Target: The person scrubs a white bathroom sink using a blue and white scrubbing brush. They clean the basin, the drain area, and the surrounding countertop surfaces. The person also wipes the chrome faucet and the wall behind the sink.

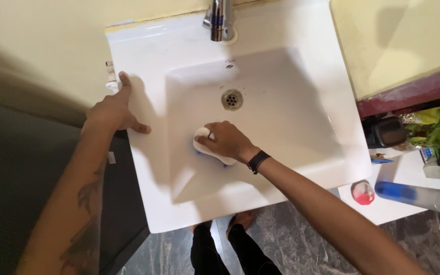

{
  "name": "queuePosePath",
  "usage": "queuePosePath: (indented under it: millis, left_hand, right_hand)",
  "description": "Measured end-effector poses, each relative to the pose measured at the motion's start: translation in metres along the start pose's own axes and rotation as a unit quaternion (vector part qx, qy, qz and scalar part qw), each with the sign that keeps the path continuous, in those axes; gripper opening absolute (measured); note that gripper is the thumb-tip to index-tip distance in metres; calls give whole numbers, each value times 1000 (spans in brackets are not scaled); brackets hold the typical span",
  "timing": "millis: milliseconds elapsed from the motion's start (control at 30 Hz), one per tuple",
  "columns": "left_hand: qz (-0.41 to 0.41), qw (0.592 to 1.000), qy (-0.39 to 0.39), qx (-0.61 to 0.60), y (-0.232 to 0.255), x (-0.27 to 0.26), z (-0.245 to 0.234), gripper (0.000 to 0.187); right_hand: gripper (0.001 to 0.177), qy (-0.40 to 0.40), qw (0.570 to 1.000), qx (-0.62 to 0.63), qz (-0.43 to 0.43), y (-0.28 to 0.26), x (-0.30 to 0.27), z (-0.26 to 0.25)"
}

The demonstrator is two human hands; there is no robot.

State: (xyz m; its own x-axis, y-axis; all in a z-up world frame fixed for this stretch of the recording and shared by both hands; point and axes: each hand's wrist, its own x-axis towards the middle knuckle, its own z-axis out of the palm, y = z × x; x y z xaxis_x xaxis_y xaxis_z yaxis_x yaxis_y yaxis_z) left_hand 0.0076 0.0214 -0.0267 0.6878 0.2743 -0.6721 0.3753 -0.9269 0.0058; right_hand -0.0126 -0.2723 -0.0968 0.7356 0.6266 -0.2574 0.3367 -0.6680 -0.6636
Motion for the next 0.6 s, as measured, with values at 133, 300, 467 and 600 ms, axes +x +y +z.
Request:
queuePosePath:
  millis: [133,300,467,600]
  left_hand:
    - [6,1000,15,-16,-5,1,3,163]
    - [2,998,39,-46,-5,-7,7,157]
    - [44,980,154,-122,-8,-42,38,121]
    - [-24,956,186,-226,4,-75,72,90]
  right_hand:
    - [43,-8,994,-108,11,35,-9,-20]
    - [40,-37,958,-239,153,90,-60,-94]
    - [36,-23,975,-182,122,74,-80,-73]
    - [46,30,992,-121,20,70,-22,-47]
